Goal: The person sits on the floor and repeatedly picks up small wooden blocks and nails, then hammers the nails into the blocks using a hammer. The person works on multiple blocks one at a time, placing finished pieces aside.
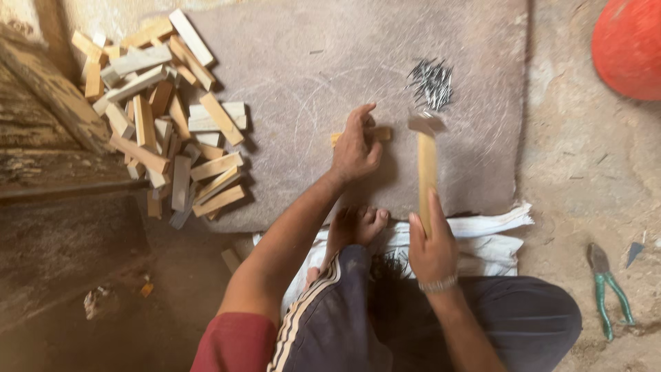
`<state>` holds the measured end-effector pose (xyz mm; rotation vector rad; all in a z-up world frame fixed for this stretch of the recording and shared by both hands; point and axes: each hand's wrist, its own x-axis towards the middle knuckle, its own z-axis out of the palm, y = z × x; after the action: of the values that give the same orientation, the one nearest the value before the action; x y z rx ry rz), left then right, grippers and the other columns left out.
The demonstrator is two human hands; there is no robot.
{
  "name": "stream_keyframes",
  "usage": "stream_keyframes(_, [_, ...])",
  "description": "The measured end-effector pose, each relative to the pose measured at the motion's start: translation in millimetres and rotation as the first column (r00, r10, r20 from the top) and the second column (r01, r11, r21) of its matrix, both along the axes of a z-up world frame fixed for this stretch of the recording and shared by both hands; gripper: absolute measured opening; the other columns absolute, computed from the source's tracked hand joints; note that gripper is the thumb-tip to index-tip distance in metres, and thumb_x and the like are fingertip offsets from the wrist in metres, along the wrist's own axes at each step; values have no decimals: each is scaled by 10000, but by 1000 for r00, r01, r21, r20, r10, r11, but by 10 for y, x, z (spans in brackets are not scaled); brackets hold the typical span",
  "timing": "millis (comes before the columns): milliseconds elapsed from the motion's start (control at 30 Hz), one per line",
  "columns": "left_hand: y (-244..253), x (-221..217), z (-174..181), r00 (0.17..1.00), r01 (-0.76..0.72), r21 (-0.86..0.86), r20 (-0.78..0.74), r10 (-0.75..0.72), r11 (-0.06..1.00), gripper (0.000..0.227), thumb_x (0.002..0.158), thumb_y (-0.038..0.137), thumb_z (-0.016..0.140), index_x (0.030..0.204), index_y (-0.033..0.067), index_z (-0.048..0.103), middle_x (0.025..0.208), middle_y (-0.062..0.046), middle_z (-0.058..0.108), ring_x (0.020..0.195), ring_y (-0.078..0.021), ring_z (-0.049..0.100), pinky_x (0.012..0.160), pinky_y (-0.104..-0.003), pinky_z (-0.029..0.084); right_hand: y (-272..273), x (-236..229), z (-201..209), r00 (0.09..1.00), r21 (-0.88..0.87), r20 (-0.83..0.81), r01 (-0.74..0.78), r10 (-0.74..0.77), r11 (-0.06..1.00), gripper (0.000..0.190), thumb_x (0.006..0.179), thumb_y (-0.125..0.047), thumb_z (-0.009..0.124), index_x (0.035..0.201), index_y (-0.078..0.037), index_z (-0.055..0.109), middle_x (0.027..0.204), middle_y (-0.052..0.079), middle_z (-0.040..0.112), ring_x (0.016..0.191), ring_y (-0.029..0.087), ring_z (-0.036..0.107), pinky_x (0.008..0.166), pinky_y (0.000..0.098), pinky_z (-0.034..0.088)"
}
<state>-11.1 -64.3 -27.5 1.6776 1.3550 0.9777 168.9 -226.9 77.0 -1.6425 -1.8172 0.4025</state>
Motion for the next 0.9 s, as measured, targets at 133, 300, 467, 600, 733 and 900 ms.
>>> stream_keyframes(133, [4, -123, 261, 979, 69, 150, -199, -38, 986, 585, 824, 100, 749, 1359, 95, 513, 1182, -141, 586, 1048, -324, 608, 910, -445, 513, -237, 158, 78, 921, -333, -292, 155, -258, 930, 658, 1013, -139, 615, 1602, -41, 337, 1022, 189, 661, 775, 243, 606, 641, 350, 545])
stream_keyframes(300, [90, -345, 578, 794, 125, 80, -606, -51, 989, 168, 848, 169, 779, 1009, 140, 740, 1032, -106, 695, 1062, -336, 656, 914, -497, 505, -383, 451, -66, 491, -746, -575, 14, -655, 666, 809, 934, -128, 594, 1640, -206, 207, 654, 54, 553, 403, 77, 464, 303, 255, 425])
stream_keyframes(467, [340, 233, 963, 993, 106, -584, 17, -118, 805, 297, 884, 258, 784, 1050, 19, 727, 920, -155, 719, 777, -232, 685, 667, -385, 549, -383, 489, -274, 229, -730, -674, -66, -702, 680, 783, 950, -155, 579, 1619, -241, 181, 664, 12, 549, 397, 74, 474, 297, 253, 417])
stream_keyframes(600, [778, 1540, 1515, 917, 397, -558, 281, -284, 729, 489, 939, 454, 704, 1123, 3, 746, 843, -101, 692, 726, -159, 625, 612, -323, 512, -406, 550, -440, 259, -685, -715, -74, -650, 724, 760, 977, -190, 586, 1636, -277, 219, 672, 36, 554, 414, 69, 459, 318, 240, 429])
stream_keyframes(733, [970, 2523, 1701, 727, 408, 201, 518, -450, 890, 775, 920, 357, 825, 1416, -110, 457, 1285, -211, 610, 1206, -297, 609, 974, -440, 560, -424, 558, -615, 205, -796, -597, -34, -776, 604, 766, 969, -176, 562, 1620, -341, 193, 739, 45, 595, 423, 84, 449, 322, 237, 399])
stream_keyframes(900, [639, 1506, 852, 921, 384, 345, -214, -326, 856, 513, 942, 447, 750, 1318, 109, 661, 1325, -147, 675, 1246, -350, 631, 1034, -512, 487, -449, 439, -390, 254, -674, -728, -95, -636, 733, 803, 983, -133, 528, 1680, -263, 151, 762, 25, 534, 481, 61, 440, 358, 233, 418])
